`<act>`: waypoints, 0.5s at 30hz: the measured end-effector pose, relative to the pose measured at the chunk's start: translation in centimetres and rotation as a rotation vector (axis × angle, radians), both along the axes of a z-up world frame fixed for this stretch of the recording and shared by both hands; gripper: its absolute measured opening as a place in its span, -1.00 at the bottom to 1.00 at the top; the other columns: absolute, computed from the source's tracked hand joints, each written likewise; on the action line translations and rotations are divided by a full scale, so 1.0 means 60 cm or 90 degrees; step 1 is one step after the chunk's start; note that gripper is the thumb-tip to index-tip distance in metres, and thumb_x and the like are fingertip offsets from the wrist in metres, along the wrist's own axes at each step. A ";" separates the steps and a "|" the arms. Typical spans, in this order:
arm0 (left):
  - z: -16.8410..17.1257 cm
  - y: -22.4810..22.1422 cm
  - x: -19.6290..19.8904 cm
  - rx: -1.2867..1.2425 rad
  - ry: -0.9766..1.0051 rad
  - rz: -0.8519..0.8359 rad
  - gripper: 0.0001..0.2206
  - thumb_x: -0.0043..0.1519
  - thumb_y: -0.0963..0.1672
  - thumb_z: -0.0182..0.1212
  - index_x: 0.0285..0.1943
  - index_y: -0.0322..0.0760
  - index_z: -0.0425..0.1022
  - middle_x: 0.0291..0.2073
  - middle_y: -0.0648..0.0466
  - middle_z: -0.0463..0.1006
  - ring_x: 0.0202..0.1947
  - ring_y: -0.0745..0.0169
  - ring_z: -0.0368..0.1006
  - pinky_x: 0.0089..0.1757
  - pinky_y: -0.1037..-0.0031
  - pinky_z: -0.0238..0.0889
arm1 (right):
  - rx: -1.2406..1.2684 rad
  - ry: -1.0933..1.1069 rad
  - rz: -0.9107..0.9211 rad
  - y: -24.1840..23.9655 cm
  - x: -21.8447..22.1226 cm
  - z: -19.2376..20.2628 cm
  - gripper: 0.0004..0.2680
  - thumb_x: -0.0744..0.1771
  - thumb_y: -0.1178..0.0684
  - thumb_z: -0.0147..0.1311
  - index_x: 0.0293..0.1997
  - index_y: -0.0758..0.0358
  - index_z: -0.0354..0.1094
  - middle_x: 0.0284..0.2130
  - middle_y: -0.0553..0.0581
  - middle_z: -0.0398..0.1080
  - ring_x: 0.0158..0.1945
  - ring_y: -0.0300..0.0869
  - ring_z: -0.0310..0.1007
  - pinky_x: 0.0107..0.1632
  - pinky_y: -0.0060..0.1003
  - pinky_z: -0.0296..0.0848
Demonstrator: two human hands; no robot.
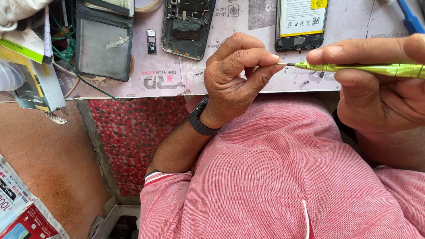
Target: The person repairs a disassembled smartphone by using tweezers to place a small component onto the motherboard and then using a screwdriver to fasten screws into the phone's frame. The person handles the phone, tweezers, and screwdriver throughout the process.
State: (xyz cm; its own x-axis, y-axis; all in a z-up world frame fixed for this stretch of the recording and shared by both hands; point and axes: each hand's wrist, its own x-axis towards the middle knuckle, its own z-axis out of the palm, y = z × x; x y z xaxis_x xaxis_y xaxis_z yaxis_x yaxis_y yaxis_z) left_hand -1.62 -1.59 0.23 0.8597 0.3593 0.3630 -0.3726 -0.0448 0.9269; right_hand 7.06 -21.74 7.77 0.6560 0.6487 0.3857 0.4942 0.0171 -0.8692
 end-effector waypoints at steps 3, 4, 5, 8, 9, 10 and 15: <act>-0.001 0.000 0.001 0.005 0.003 0.004 -0.85 0.29 -0.22 0.47 -0.05 -0.24 0.58 -0.22 0.17 0.50 -0.42 0.58 0.36 -0.40 0.74 0.29 | -0.006 0.003 0.002 -0.003 0.000 -0.002 -0.82 0.57 0.07 -0.01 0.13 0.48 0.34 -0.01 0.23 0.51 0.00 -0.12 0.65 0.11 -0.38 0.69; -0.001 0.000 0.001 0.006 0.003 0.004 -0.85 0.28 -0.22 0.48 -0.06 -0.24 0.59 -0.23 0.17 0.50 -0.43 0.58 0.36 -0.41 0.74 0.29 | -0.009 -0.003 0.005 -0.004 0.003 -0.004 -0.82 0.57 0.08 -0.01 0.13 0.48 0.34 -0.01 0.23 0.51 0.00 -0.11 0.65 0.11 -0.38 0.69; -0.001 0.000 0.001 0.007 0.002 0.006 -0.85 0.28 -0.22 0.48 -0.06 -0.24 0.59 -0.23 0.17 0.50 -0.43 0.58 0.36 -0.41 0.73 0.28 | -0.011 -0.009 0.008 -0.005 0.006 -0.005 -0.82 0.57 0.08 -0.01 0.13 0.48 0.34 -0.01 0.24 0.52 -0.01 -0.10 0.65 0.10 -0.38 0.70; -0.002 0.000 0.002 0.014 -0.001 0.010 -0.85 0.27 -0.22 0.48 -0.08 -0.23 0.59 -0.23 0.17 0.51 -0.43 0.58 0.36 -0.42 0.73 0.28 | -0.016 -0.008 -0.007 -0.004 0.009 -0.009 -0.82 0.55 0.09 0.01 0.10 0.50 0.35 -0.04 0.27 0.52 -0.05 -0.07 0.66 0.06 -0.35 0.69; -0.002 0.000 0.003 0.018 -0.002 0.011 -0.85 0.27 -0.22 0.48 -0.08 -0.23 0.59 -0.22 0.17 0.51 -0.43 0.58 0.37 -0.42 0.72 0.28 | -0.017 0.006 -0.027 -0.001 0.007 -0.010 -0.82 0.54 0.10 0.03 0.08 0.51 0.36 -0.08 0.30 0.52 -0.09 -0.05 0.66 0.02 -0.33 0.68; -0.002 0.001 0.003 0.025 -0.003 0.012 -0.85 0.27 -0.22 0.48 -0.08 -0.22 0.59 -0.20 0.17 0.51 -0.42 0.56 0.38 -0.42 0.72 0.29 | -0.020 0.007 -0.037 0.002 0.006 -0.011 -0.83 0.52 0.11 0.04 0.06 0.52 0.36 -0.11 0.32 0.52 -0.12 -0.02 0.65 -0.01 -0.31 0.68; 0.000 0.001 0.002 0.076 -0.011 0.030 -0.84 0.27 -0.23 0.49 -0.06 -0.21 0.59 -0.19 0.15 0.50 -0.38 0.49 0.44 -0.42 0.68 0.32 | -0.047 -0.042 -0.047 0.011 0.011 -0.011 -0.85 0.48 0.16 0.03 -0.01 0.56 0.33 -0.21 0.38 0.47 -0.18 0.07 0.62 -0.07 -0.23 0.64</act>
State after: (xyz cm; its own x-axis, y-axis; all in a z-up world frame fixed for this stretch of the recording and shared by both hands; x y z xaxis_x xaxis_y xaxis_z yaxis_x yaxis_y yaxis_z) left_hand -1.51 -1.52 0.23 0.8357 0.3532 0.4206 -0.3838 -0.1723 0.9072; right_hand 7.72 -21.09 7.09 0.6780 0.6278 0.3825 0.5481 -0.0849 -0.8321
